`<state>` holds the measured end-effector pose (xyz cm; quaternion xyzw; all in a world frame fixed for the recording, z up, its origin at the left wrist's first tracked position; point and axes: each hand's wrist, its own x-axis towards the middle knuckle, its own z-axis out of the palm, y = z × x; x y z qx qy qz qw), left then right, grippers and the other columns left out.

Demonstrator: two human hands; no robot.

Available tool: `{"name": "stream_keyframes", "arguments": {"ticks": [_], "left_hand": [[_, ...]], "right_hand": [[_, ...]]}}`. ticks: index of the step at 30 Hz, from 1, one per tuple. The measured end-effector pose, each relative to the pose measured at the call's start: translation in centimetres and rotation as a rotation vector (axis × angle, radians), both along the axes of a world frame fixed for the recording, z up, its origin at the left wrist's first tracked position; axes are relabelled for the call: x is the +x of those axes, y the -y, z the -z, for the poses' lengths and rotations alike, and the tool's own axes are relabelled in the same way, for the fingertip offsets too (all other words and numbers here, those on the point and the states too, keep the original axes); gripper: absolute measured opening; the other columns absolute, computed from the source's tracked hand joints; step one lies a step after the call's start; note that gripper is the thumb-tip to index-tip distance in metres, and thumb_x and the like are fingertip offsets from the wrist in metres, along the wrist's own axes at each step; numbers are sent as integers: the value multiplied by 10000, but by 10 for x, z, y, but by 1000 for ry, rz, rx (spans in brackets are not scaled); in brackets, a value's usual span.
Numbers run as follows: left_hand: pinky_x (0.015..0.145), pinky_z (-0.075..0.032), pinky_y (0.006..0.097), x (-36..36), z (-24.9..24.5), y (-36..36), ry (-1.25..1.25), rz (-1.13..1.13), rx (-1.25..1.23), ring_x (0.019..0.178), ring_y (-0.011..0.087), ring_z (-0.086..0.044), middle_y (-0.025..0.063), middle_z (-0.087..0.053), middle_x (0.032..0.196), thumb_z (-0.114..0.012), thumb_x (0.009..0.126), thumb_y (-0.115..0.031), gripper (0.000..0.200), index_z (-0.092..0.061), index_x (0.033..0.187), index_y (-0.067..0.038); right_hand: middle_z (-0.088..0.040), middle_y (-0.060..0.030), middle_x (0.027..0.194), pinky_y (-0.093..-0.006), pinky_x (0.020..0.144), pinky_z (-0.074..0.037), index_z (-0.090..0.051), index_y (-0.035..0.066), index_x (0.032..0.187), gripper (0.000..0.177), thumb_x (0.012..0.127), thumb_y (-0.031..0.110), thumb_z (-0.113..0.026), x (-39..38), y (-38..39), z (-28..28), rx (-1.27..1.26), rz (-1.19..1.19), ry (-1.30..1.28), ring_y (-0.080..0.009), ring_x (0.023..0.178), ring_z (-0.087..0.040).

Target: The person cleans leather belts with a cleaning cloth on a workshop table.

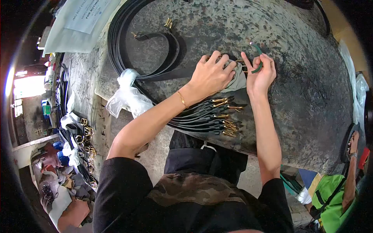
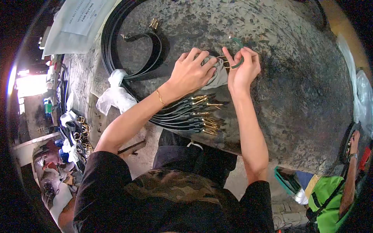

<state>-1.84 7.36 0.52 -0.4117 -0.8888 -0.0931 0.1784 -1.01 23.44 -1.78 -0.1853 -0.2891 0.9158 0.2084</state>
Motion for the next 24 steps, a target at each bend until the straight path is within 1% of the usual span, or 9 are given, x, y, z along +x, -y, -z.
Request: {"name": "stream_keyframes", "arguments": {"ticks": [2, 8, 9, 10, 12, 13, 17, 21, 24], "left_hand": [[713, -511, 366, 3, -2, -3, -3, -61, -126, 971, 228, -566, 39, -593, 1044, -664, 835, -302, 330, -631, 1102, -111], [682, -502, 364, 6, 5, -2, -16, -136, -82, 995, 235, -553, 67, -590, 1064, -636, 856, -337, 400, -602, 1182, -108], [730, -516, 395, 6, 3, 0, 17, -99, 33, 995, 270, -587, 97, -608, 1069, -640, 843, -194, 298, -638, 1116, -74], [730, -516, 395, 3, 5, 8, 15, -105, 31, 995, 270, -587, 97, -608, 1069, -640, 843, -194, 298, -638, 1116, -74], [797, -519, 405, -10, 5, 30, 449, 22, 559, 971, 302, -625, 130, -637, 1029, -572, 770, 12, 235, -673, 981, -11], [861, -512, 366, -8, -4, 40, 353, 23, 635, 959, 313, -656, 152, -655, 1009, -481, 715, 110, 294, -672, 919, 20], [690, -534, 347, 10, -28, 78, 629, -156, 773, 678, 287, -673, 164, -673, 743, -521, 743, 4, 197, -658, 881, 26], [702, -527, 326, 14, -17, 66, 547, -42, 391, 740, 262, -679, 164, -686, 836, -618, 812, -115, 167, -673, 906, 10], [648, -529, 406, 12, -7, 36, 352, -101, 375, 706, 319, -658, 92, -664, 784, -728, 781, -281, 272, -719, 940, -61]], "right_hand": [[-426, -50, 719, -579, 930, -548, -481, -20, 933, 37, 911, -13, -510, 0, 0, 2, 3, -4, -6, -118, 607, -429], [-438, -58, 720, -565, 930, -550, -494, -27, 890, 35, 908, -13, -520, 1, -3, 7, 22, -37, -56, -119, 598, -424], [-440, -58, 721, -562, 934, -548, -498, -28, 877, 42, 907, -12, -523, 0, -3, 8, 38, -42, -73, -119, 596, -423], [-440, -58, 721, -562, 934, -548, -498, -28, 877, 42, 907, -12, -523, 2, -2, 9, 36, -48, -75, -119, 596, -423], [-441, -57, 726, -559, 938, -547, -508, -31, 878, 41, 908, -10, -526, 1, -5, 9, 51, -48, -83, -123, 603, -431], [-446, -59, 731, -560, 947, -542, -513, -37, 886, 37, 910, -13, -527, 0, -5, 10, 55, -55, -89, -125, 609, -436], [-455, -62, 741, -558, 954, -538, -513, -40, 881, 37, 909, -21, -529, -2, -2, 12, 92, -55, -106, -119, 618, -443], [-468, -56, 744, -546, 962, -535, -513, -42, 871, 40, 907, -33, -528, -5, 0, 16, 140, -56, -101, -107, 618, -447], [-456, -54, 712, -551, 997, -505, -517, -44, 885, 37, 918, -29, -520, -3, -1, 13, 165, -63, -108, -105, 593, -436]]}}
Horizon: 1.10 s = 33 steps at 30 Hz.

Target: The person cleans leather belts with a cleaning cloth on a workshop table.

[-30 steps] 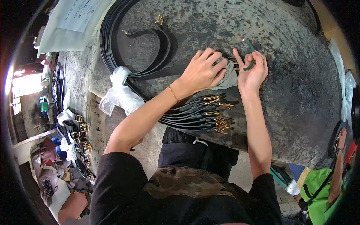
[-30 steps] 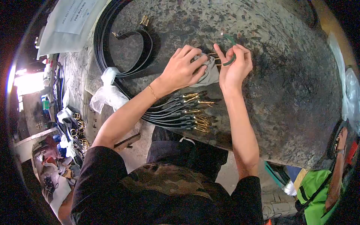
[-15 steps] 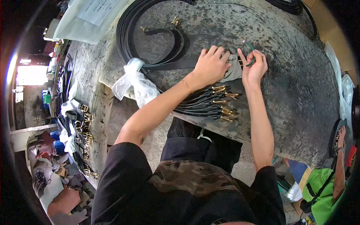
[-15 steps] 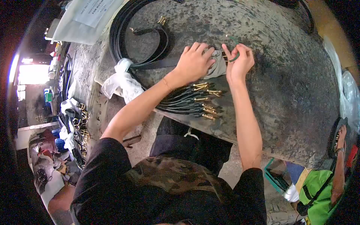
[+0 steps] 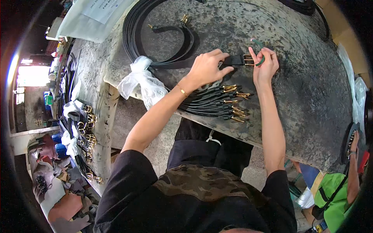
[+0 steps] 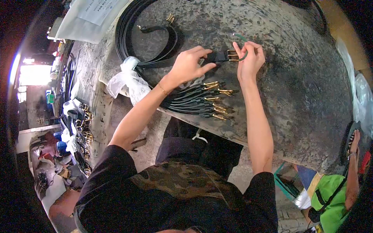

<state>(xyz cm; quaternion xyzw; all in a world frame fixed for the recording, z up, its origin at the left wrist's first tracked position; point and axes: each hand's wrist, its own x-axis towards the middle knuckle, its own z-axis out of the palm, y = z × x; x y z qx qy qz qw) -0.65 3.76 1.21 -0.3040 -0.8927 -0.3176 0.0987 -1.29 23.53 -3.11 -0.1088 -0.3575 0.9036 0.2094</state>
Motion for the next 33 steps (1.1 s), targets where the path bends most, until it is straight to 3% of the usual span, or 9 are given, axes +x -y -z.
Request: {"name": "stream_keyframes", "arguments": {"ticks": [4, 8, 10, 11, 15, 19, 21, 24, 33], "left_hand": [[628, -528, 391, -2, 10, -17, -31, -66, -67, 701, 293, -660, 49, -661, 789, -760, 761, -282, 253, -742, 930, -94], [621, -522, 346, -4, 19, -16, 46, -146, 60, 695, 255, -664, 21, -684, 833, -738, 798, -206, 122, -754, 832, -91], [627, -515, 332, -6, 20, -12, 128, -128, 130, 696, 240, -666, 35, -693, 842, -729, 788, -169, 109, -750, 842, -77], [627, -515, 332, -8, 21, -11, 133, -134, 130, 696, 240, -666, 35, -693, 842, -729, 788, -169, 109, -750, 842, -77], [627, -507, 325, -10, 23, -8, 191, -118, 221, 683, 243, -658, 47, -689, 823, -705, 753, -141, 101, -742, 805, -63], [612, -501, 340, -12, 27, -6, 184, -84, 266, 675, 267, -652, 45, -680, 806, -702, 737, -155, 108, -733, 779, -61], [629, -508, 324, -12, 26, -6, 195, -88, 250, 689, 246, -660, 62, -684, 809, -713, 735, -126, 100, -736, 796, -51], [645, -517, 309, -12, 27, -5, 188, -88, 237, 701, 226, -668, 79, -688, 812, -726, 733, -95, 98, -737, 811, -37], [650, -523, 311, -11, 26, -6, 182, -94, 237, 707, 229, -672, 78, -690, 814, -727, 735, -95, 100, -736, 810, -29]], "right_hand": [[-444, -40, 687, -549, 1031, -478, -518, -44, 892, 33, 924, -36, -519, 2, 4, -6, 66, 10, 11, -92, 567, -413], [-432, -18, 675, -513, 1021, -493, -524, -31, 870, 49, 917, -49, -523, 4, 5, -4, 128, -19, 18, -78, 567, -401], [-492, -20, 715, -413, 911, -545, -541, -16, 817, 74, 884, -45, -553, 4, 3, 5, 325, -63, -50, -66, 638, -443], [-511, 8, 712, -307, 832, -533, -569, -1, 792, 89, 875, -29, -585, 5, 0, 6, 459, -74, 20, -42, 635, -442], [-512, 49, 683, -224, 768, -474, -568, 9, 761, 110, 840, -53, -613, 12, -3, -7, 721, -220, 53, -10, 608, -405], [-548, 27, 705, -227, 761, -463, -548, -6, 753, 118, 823, -59, -626, 11, -5, -3, 795, -259, -10, -34, 694, -528], [-579, 4, 723, -234, 764, -470, -547, -18, 760, 109, 812, -45, -638, 12, -5, -3, 810, -272, 17, -85, 858, -628], [-600, -13, 741, -238, 760, -476, -559, -25, 765, 95, 796, -40, -648, 12, -7, 1, 892, -287, 82, -124, 990, -643], [-599, -14, 737, -237, 795, -476, -552, -23, 753, 111, 774, -37, -660, 13, -3, -1, 898, -277, 59, -81, 884, -622]]}}
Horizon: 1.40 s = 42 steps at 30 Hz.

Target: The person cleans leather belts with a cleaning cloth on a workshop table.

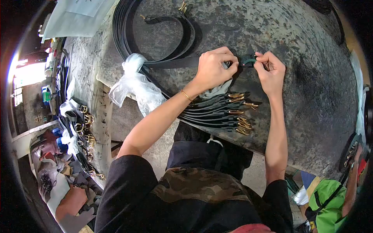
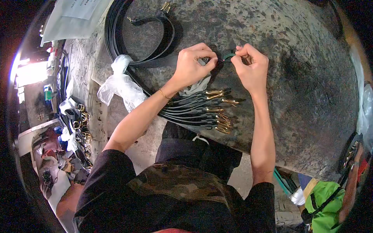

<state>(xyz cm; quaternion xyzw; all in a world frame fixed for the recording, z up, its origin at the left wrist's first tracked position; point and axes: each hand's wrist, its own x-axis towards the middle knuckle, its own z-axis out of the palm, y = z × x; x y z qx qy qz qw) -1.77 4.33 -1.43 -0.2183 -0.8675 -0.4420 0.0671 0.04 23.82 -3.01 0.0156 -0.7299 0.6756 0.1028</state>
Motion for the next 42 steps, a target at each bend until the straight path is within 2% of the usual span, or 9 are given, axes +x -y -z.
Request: {"name": "stream_keyframes", "arguments": {"ticks": [11, 14, 16, 19, 22, 32, 39, 41, 42], "left_hand": [[646, -500, 341, -2, -1, 2, 0, -9, 34, 730, 320, -650, 101, -674, 808, -676, 725, -131, 130, -675, 807, -31], [648, -431, 363, 1, -13, 14, 365, 31, 215, 646, 243, -480, 123, -469, 726, -606, 695, -75, 334, -471, 997, -26], [673, -410, 324, 0, -6, 13, 311, 23, 265, 689, 189, -428, 72, -429, 799, -572, 681, 0, 355, -446, 1011, -34], [697, -407, 269, 1, -6, 6, 257, -16, 301, 750, 144, -437, 45, -450, 898, -513, 672, 107, 378, -454, 1020, -28], [780, -498, 324, 4, -11, -2, 3, 153, 86, 919, 281, -595, 131, -564, 1036, -582, 737, 86, 267, -621, 984, -9], [885, -502, 419, 5, -11, -2, -422, 334, -288, 1045, 329, -562, 136, -557, 1037, -669, 715, -23, 277, -686, 990, -8], [837, -489, 378, -6, 1, 10, -153, 470, 5, 923, 297, -596, 137, -591, 971, -741, 721, -135, 293, -659, 960, 13], [798, -482, 362, 1, -17, -7, 110, 87, -53, 844, 298, -596, 142, -597, 947, -782, 724, -194, 372, -632, 991, 15], [770, -469, 376, 2, -15, -14, 32, 69, 6, 832, 306, -561, 144, -568, 900, -816, 703, -262, 532, -611, 1104, 20]], "right_hand": [[-589, -6, 774, -215, 703, -443, -549, -8, 771, 101, 814, -42, -633, -3, -3, -1, -144, 30, 18, -58, 796, -578], [-552, 10, 750, -207, 676, -422, -559, 8, 789, 85, 847, -37, -602, -11, -16, 12, -307, 62, 26, -52, 695, -505], [-477, 31, 702, -228, 719, -455, -556, 25, 804, 94, 879, -31, -562, -12, -14, 8, -438, 78, 27, -47, 615, -376], [-445, 31, 682, -310, 837, -518, -545, 19, 801, 105, 887, -42, -548, -10, -12, 2, -528, 58, 19, -42, 617, -385], [-411, 27, 658, -406, 949, -524, -539, 15, 793, 117, 893, -46, -535, -10, -12, -6, -592, 70, 47, -34, 592, -372], [-394, 10, 633, -452, 969, -531, -521, 11, 775, 127, 882, -57, -517, -12, -16, -7, -762, 69, 74, -44, 543, -355], [-393, 6, 641, -466, 975, -533, -485, 9, 744, 157, 883, -57, -515, -13, -16, -8, -825, 94, 78, -51, 542, -351], [-391, 4, 643, -469, 975, -533, -480, 8, 740, 163, 885, -59, -515, -13, -18, -7, -887, 91, 83, -54, 539, -345], [-405, -2, 650, -472, 972, -538, -484, 1, 739, 160, 884, -57, -520, -12, -19, -5, -872, 75, 65, -51, 552, -369]]}}
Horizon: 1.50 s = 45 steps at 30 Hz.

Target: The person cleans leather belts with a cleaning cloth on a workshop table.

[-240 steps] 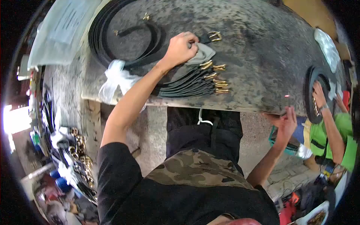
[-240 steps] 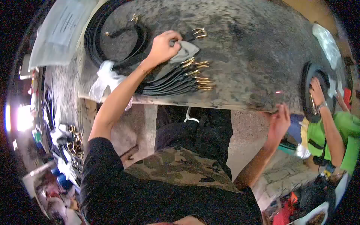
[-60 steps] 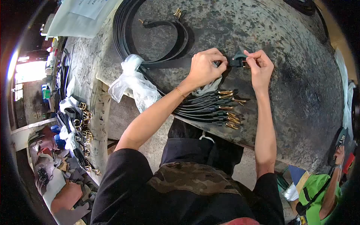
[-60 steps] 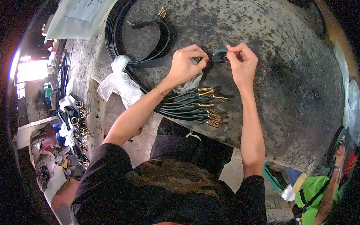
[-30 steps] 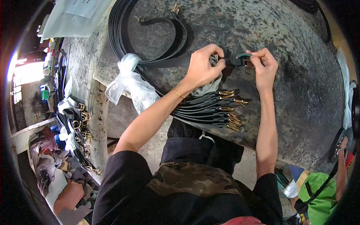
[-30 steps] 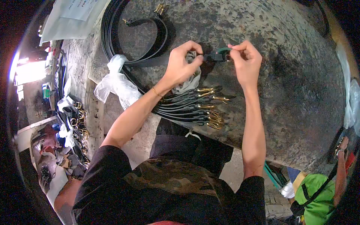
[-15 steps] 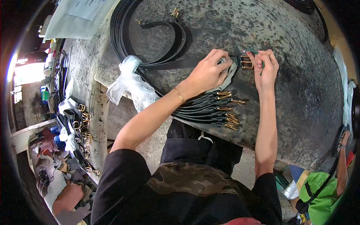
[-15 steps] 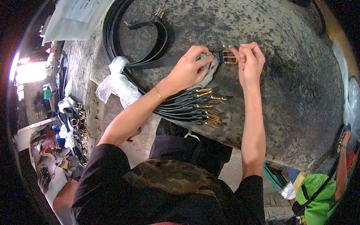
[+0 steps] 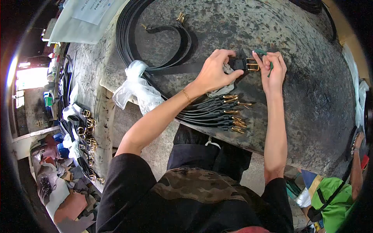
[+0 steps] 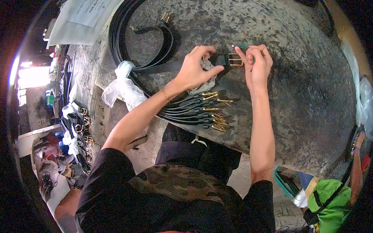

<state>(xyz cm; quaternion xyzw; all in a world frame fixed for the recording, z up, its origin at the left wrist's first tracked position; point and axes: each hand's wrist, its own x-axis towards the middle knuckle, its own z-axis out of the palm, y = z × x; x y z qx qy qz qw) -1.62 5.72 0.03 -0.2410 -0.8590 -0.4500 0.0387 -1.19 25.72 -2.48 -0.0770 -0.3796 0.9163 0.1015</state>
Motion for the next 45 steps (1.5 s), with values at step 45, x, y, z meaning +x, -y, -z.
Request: {"name": "stream_keyframes", "arguments": {"ticks": [45], "left_hand": [[716, -470, 380, -6, 17, -3, -340, 99, -42, 792, 286, -551, 87, -532, 806, -737, 731, 4, 159, -712, 882, -37]], "right_hand": [[-401, 12, 633, -388, 828, -568, -529, 19, 756, 141, 885, -35, -540, 2, -10, -5, 175, 56, 56, -50, 570, -371]]}}
